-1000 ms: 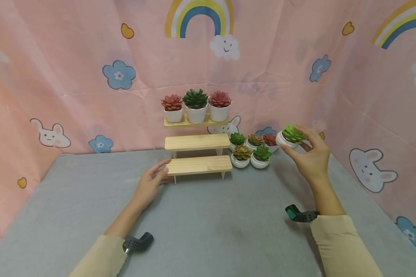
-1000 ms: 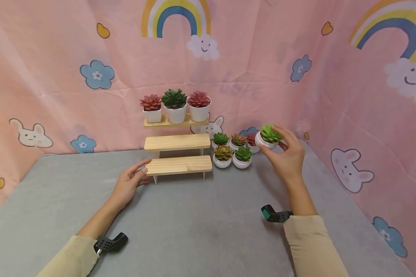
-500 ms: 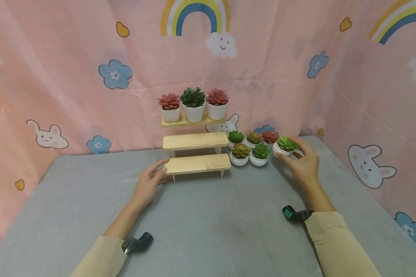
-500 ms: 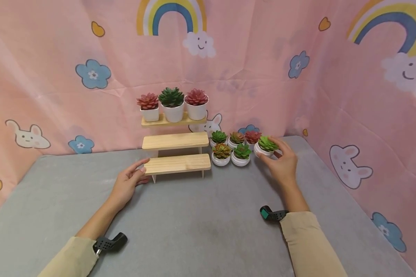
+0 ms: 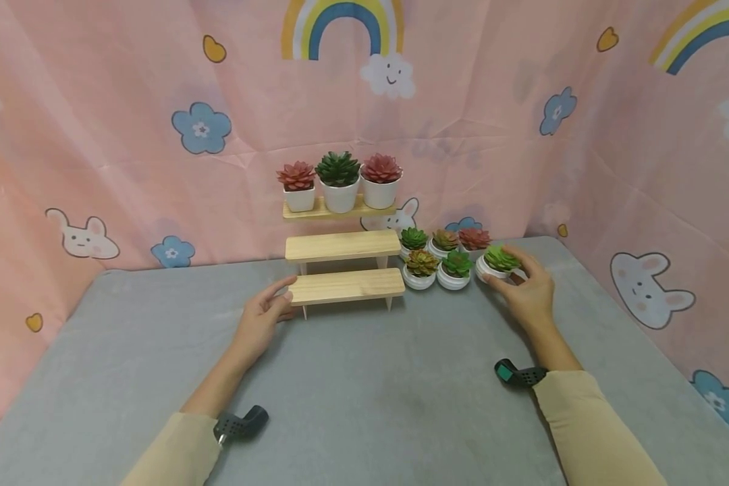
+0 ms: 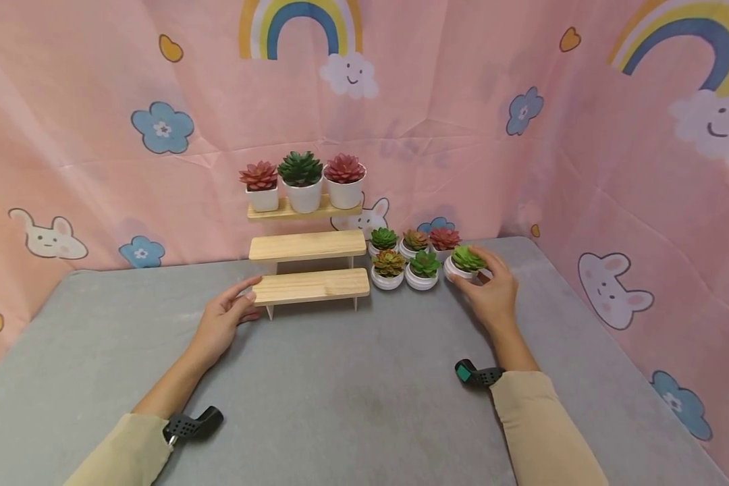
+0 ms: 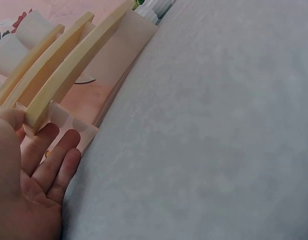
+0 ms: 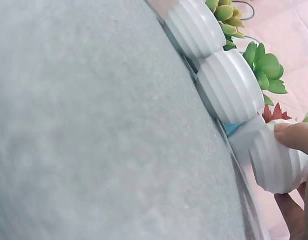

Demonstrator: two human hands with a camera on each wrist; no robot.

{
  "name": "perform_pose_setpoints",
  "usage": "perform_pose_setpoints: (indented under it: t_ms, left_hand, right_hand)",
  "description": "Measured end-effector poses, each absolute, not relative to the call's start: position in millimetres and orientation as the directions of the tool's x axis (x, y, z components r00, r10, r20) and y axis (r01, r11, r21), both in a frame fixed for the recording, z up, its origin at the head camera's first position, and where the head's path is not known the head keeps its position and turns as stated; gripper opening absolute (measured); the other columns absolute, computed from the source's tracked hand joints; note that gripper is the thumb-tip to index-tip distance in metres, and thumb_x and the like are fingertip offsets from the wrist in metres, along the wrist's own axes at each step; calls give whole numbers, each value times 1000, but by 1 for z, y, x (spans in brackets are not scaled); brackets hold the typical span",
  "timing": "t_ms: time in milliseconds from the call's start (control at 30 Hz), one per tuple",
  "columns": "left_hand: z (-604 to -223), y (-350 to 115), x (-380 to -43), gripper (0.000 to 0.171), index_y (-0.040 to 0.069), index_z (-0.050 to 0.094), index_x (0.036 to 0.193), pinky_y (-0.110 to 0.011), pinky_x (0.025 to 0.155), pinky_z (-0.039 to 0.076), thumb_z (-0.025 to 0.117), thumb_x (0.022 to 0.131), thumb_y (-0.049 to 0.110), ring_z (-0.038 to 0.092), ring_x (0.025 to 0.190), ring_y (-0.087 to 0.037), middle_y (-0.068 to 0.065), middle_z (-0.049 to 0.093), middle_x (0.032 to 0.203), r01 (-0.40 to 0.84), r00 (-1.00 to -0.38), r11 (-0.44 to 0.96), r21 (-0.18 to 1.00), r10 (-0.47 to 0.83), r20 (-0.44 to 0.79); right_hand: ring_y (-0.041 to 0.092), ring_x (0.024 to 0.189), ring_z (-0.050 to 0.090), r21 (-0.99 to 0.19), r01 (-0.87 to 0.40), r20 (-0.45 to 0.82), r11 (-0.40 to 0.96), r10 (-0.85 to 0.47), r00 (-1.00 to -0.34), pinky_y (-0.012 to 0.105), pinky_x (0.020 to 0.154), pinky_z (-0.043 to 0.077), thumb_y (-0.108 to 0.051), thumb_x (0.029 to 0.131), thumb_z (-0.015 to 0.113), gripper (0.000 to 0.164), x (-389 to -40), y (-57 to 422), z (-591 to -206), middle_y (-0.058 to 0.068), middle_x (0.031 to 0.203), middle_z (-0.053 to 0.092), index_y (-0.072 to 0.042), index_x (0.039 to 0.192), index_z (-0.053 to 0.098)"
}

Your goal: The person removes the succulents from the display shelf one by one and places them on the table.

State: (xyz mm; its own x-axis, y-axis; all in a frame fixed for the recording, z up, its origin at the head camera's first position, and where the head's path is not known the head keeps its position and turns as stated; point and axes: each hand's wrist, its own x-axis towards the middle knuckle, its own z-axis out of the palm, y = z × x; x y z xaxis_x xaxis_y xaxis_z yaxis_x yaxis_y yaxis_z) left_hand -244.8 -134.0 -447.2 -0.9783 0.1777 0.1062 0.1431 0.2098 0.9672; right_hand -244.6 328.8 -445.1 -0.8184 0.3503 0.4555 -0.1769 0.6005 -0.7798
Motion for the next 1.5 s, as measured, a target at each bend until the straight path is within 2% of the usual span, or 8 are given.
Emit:
perform_pose_setpoints:
  t_ms: [100, 267, 333, 600, 900, 1067, 1333, 1500]
  left_hand:
    - [-448, -133, -246, 42, 11, 52, 147, -35, 93, 62, 51, 108, 26, 71, 112, -34, -26, 68, 128, 141, -978, 207, 968, 180, 104]
    - [-447, -132, -245, 42, 9, 52, 147, -36, 93, 62, 50, 108, 23, 71, 111, -36, -27, 67, 128, 143, -979, 204, 968, 172, 108]
    - [-447, -132, -245, 42, 9, 52, 147, -36, 92, 62, 50, 108, 23, 71, 110, -36, -27, 67, 127, 143, -980, 207, 968, 168, 108]
    - [-447, -133, -245, 43, 10, 52, 147, -35, 93, 62, 50, 108, 26, 72, 110, -34, -27, 67, 128, 154, -978, 219, 963, 173, 116]
    - [-447, -135, -246, 43, 10, 53, 147, -36, 93, 62, 51, 108, 27, 71, 110, -36, -27, 68, 127, 151, -978, 215, 965, 172, 114]
    - [-448, -135, -246, 42, 11, 53, 147, -35, 93, 62, 51, 107, 27, 72, 110, -35, -26, 68, 127, 151, -978, 211, 966, 177, 114]
    - [-447, -134, -246, 42, 12, 53, 146, -33, 92, 62, 51, 107, 27, 73, 108, -30, -24, 68, 128, 143, -979, 224, 964, 173, 105]
    - [-448, -134, -245, 42, 10, 53, 146, -35, 92, 62, 51, 108, 27, 73, 108, -32, -26, 68, 127, 151, -978, 210, 966, 173, 115]
  right_hand:
    - [17, 128, 55, -761, -182, 444, 623, 297, -845, 9, 93, 51, -9, 79, 87, 63, -244, 329, -447, 9, 141, 61, -13, 137, 64]
    - [32, 134, 53, -720, -225, 445, 657, 188, -875, 45, 102, 56, -10, 82, 85, 65, -244, 328, -450, 14, 147, 56, -10, 141, 59]
    - [36, 135, 53, -719, -245, 452, 650, 171, -875, 51, 100, 55, -10, 83, 84, 65, -244, 328, -450, 15, 148, 55, -9, 143, 58]
    - [34, 136, 53, -728, -247, 465, 640, 196, -863, 50, 100, 54, -7, 84, 83, 62, -246, 328, -450, 14, 147, 56, -7, 141, 59]
    - [40, 137, 51, -714, -256, 466, 652, 169, -869, 60, 102, 50, -5, 89, 77, 58, -250, 327, -451, 18, 151, 51, -6, 143, 56]
    - [39, 138, 50, -722, -240, 455, 649, 183, -871, 60, 104, 49, -3, 88, 77, 58, -248, 326, -450, 19, 151, 51, -4, 142, 56]
    - [44, 140, 46, -741, -175, 397, 649, 213, -893, 63, 111, 44, -9, 87, 80, 60, -246, 323, -438, 22, 149, 52, -4, 142, 57]
    - [45, 143, 42, -719, -140, 378, 681, 215, -900, 64, 115, 39, -14, 88, 80, 60, -242, 321, -415, 24, 150, 51, -5, 142, 57]
